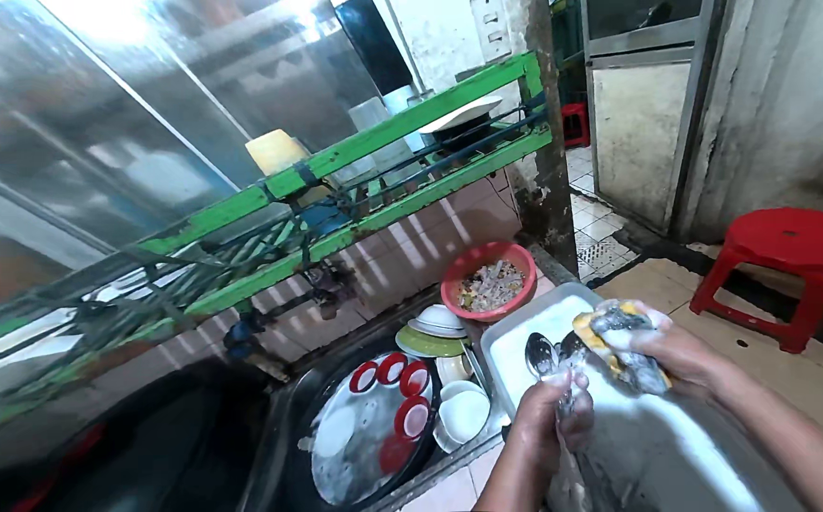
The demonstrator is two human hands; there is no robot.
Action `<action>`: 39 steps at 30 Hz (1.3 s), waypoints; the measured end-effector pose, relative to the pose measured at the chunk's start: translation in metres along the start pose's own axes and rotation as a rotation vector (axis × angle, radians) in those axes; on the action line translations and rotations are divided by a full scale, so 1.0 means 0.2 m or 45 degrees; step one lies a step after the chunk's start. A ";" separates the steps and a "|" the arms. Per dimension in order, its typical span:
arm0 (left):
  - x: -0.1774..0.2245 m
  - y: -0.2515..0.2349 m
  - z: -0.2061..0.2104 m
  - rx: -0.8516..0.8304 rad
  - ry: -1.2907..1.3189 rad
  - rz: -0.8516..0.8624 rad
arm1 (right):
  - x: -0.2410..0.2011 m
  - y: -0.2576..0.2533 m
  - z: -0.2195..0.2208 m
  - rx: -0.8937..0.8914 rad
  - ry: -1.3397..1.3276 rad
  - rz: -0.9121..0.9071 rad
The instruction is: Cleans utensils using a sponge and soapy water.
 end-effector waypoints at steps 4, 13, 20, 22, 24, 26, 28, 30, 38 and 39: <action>-0.02 0.00 0.01 -0.128 0.096 -0.075 | 0.04 0.01 0.06 -0.148 -0.335 -0.064; -0.07 -0.04 -0.02 0.432 -0.249 -0.215 | -0.07 -0.06 0.04 0.280 0.761 -0.054; -0.06 -0.05 -0.07 0.503 -0.065 -0.083 | -0.04 0.01 -0.03 0.201 0.009 -0.001; -0.06 -0.05 -0.07 0.547 -0.056 -0.062 | -0.03 0.03 0.00 0.085 0.258 0.038; -0.05 -0.05 -0.08 0.606 -0.086 -0.051 | -0.01 0.00 0.03 0.070 0.612 0.056; -0.04 -0.05 -0.08 0.684 -0.154 -0.028 | 0.02 -0.05 0.04 0.191 0.751 0.026; -0.03 -0.06 -0.09 0.708 -0.185 0.029 | 0.06 -0.07 0.04 0.344 0.635 0.020; -0.04 -0.07 -0.11 0.658 -0.177 0.111 | 0.13 -0.06 0.09 0.313 0.561 0.019; -0.03 -0.04 -0.14 0.727 -0.281 0.159 | 0.07 -0.19 0.14 0.279 1.075 -0.167; -0.02 -0.03 -0.14 0.754 -0.285 0.149 | 0.09 -0.19 0.17 0.240 1.075 -0.155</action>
Point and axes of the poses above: each hand's wrist, its own y-axis away from the middle knuckle, its own z-axis out of the palm, x = y × z, the point moved 6 cm from there along -y, towards the middle knuckle, and after that the axes turned 2 degrees about y, right-handed, at the moved point
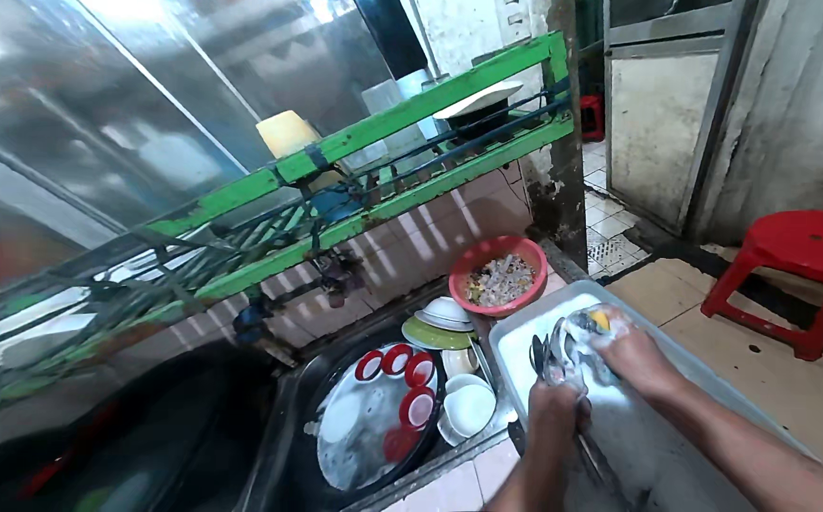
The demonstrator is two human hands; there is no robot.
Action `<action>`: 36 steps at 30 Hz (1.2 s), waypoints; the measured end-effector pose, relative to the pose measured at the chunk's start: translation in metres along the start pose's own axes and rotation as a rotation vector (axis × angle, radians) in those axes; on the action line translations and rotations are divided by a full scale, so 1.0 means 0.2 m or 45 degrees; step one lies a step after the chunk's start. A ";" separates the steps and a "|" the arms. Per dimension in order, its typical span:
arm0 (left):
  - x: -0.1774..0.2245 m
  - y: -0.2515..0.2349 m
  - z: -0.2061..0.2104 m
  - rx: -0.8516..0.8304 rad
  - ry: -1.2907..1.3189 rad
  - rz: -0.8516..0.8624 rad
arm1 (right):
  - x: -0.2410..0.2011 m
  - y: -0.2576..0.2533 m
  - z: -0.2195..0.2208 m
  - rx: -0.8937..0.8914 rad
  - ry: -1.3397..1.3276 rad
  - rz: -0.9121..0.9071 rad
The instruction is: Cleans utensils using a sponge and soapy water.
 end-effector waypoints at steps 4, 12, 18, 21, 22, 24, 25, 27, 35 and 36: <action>0.02 0.01 -0.02 0.052 -0.025 0.006 | -0.02 0.06 0.14 -0.372 0.136 -0.033; 0.03 0.02 0.01 0.017 0.054 -0.101 | 0.02 -0.13 -0.15 0.192 -0.253 0.020; 0.02 0.06 0.07 -0.192 -0.011 -0.124 | -0.05 -0.06 -0.17 -0.077 -0.037 -0.115; 0.03 0.07 0.07 -0.145 -0.142 -0.080 | 0.03 -0.12 -0.33 0.338 -0.264 -0.075; 0.03 0.06 0.07 -0.134 -0.165 -0.054 | 0.06 -0.12 -0.36 0.391 -0.329 0.031; 0.02 0.05 0.06 -0.059 -0.151 -0.003 | 0.07 -0.05 -0.28 0.366 -0.435 0.193; 0.02 0.04 0.05 -0.011 -0.137 0.018 | 0.05 0.00 -0.20 0.306 -0.467 0.217; 0.03 0.03 0.03 0.054 -0.122 0.061 | 0.00 0.08 -0.01 0.094 -0.472 0.180; 0.04 -0.03 -0.02 -0.038 0.177 0.233 | -0.10 0.09 -0.11 -0.800 0.319 0.118; 0.05 -0.02 -0.01 -0.096 0.161 0.226 | -0.10 0.12 -0.07 -0.933 0.380 0.059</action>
Point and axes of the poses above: each hand's wrist, its own y-axis away from the middle knuckle, its own z-axis out of the palm, x = y × z, the point moved 6 cm from there along -y, towards the middle knuckle, and after that the axes turned 2 degrees about y, right-handed, at the moved point
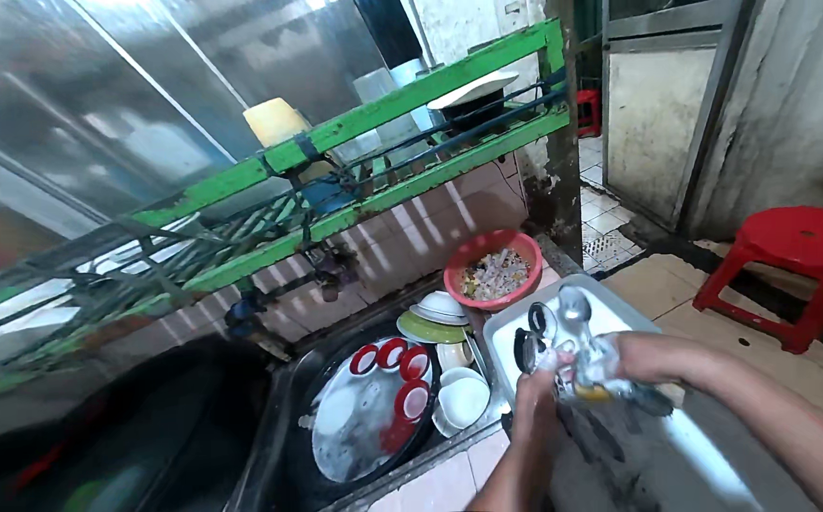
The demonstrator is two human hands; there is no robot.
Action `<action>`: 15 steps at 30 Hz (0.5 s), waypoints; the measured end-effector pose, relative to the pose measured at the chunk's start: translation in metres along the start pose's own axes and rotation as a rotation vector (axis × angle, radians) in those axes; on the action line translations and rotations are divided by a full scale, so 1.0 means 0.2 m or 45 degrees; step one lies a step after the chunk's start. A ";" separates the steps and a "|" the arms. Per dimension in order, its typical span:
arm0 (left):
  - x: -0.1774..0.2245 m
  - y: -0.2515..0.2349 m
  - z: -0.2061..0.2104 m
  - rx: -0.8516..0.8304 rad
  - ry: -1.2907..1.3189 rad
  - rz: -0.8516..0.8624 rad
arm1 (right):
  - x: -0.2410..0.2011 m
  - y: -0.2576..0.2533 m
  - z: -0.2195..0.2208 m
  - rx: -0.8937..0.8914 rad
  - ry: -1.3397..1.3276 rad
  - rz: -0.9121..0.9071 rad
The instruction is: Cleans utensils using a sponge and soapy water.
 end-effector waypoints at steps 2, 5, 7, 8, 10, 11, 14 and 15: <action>0.01 0.04 0.05 -0.121 -0.043 -0.093 | -0.03 -0.03 0.12 -0.153 0.120 -0.101; 0.00 0.03 0.07 -0.181 -0.054 -0.180 | -0.02 -0.04 0.31 -0.292 0.147 -0.285; 0.00 0.00 0.04 -0.139 0.104 -0.134 | 0.08 -0.01 0.39 -0.350 0.207 -0.172; 0.00 -0.02 0.02 -0.053 0.163 -0.117 | 0.13 0.01 0.40 -0.349 0.240 -0.120; 0.01 -0.04 0.00 0.122 0.190 -0.127 | 0.20 0.05 0.31 -0.201 0.187 -0.075; 0.00 -0.04 -0.01 0.162 0.147 -0.159 | 0.21 0.07 0.22 -0.061 0.103 -0.039; -0.04 -0.02 0.03 0.096 -0.095 -0.300 | 0.18 0.12 -0.02 0.419 -0.401 0.056; -0.05 0.00 0.06 0.054 -0.168 -0.321 | 0.15 0.11 -0.06 0.529 -0.540 0.035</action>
Point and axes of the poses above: each hand's wrist, its own y-axis away from the middle knuckle, its own z-axis out of the palm, x = y × z, the point moved 6 cm from there along -y, towards the middle knuckle, and after that the axes turned 2 degrees about y, right-handed, at the moved point
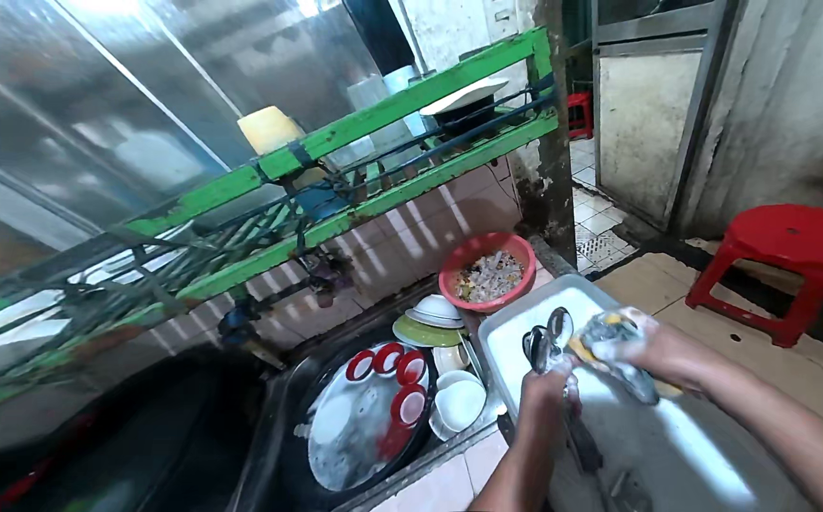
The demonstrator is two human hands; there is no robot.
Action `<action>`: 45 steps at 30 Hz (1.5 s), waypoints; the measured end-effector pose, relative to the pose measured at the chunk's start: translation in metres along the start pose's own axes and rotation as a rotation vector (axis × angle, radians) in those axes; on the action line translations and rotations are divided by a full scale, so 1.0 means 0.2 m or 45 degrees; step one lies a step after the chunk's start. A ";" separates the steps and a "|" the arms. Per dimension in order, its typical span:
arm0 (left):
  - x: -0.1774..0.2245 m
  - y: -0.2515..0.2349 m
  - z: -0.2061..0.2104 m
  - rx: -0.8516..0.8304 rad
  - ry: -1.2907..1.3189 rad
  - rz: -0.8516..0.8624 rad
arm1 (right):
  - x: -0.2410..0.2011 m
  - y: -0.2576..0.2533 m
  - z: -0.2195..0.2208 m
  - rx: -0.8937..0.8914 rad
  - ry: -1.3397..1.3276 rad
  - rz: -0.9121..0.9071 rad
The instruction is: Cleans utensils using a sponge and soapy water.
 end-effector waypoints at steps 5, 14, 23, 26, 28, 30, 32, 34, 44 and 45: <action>-0.02 0.05 0.04 -0.156 -0.179 0.052 | 0.03 -0.11 0.09 0.371 -0.211 -0.023; -0.03 0.03 -0.01 -0.194 -0.191 0.124 | -0.05 -0.17 0.11 0.397 0.335 -0.186; -0.03 0.03 -0.01 -0.208 -0.128 0.082 | -0.06 -0.21 0.10 0.345 0.463 -0.243; -0.02 0.04 0.00 -0.242 -0.087 0.040 | -0.05 -0.28 -0.05 0.584 0.027 -0.269; -0.01 0.06 0.01 -0.333 -0.047 0.041 | -0.03 -0.27 -0.05 0.430 -0.121 -0.116; 0.00 0.07 0.04 -0.433 -0.037 -0.008 | -0.05 -0.24 0.00 0.213 0.047 -0.051; -0.01 0.08 0.06 -0.459 -0.037 -0.061 | -0.09 -0.21 -0.01 0.187 0.130 -0.111; -0.01 0.08 0.04 -0.381 -0.088 -0.036 | -0.08 -0.20 -0.10 0.399 -0.032 -0.205; 0.01 0.02 -0.03 -0.079 -0.184 0.115 | -0.04 -0.12 0.17 0.238 -0.277 -0.025; 0.02 0.02 -0.03 -0.075 -0.155 0.136 | -0.05 -0.13 0.12 0.256 -0.234 -0.031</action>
Point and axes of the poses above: each hand's wrist, its own y-axis away from the middle knuckle, its own z-axis out of the palm, x = y × z, the point moved 6 cm from there along -y, towards the middle knuckle, and after that the axes turned 2 degrees about y, right-handed, at the moved point
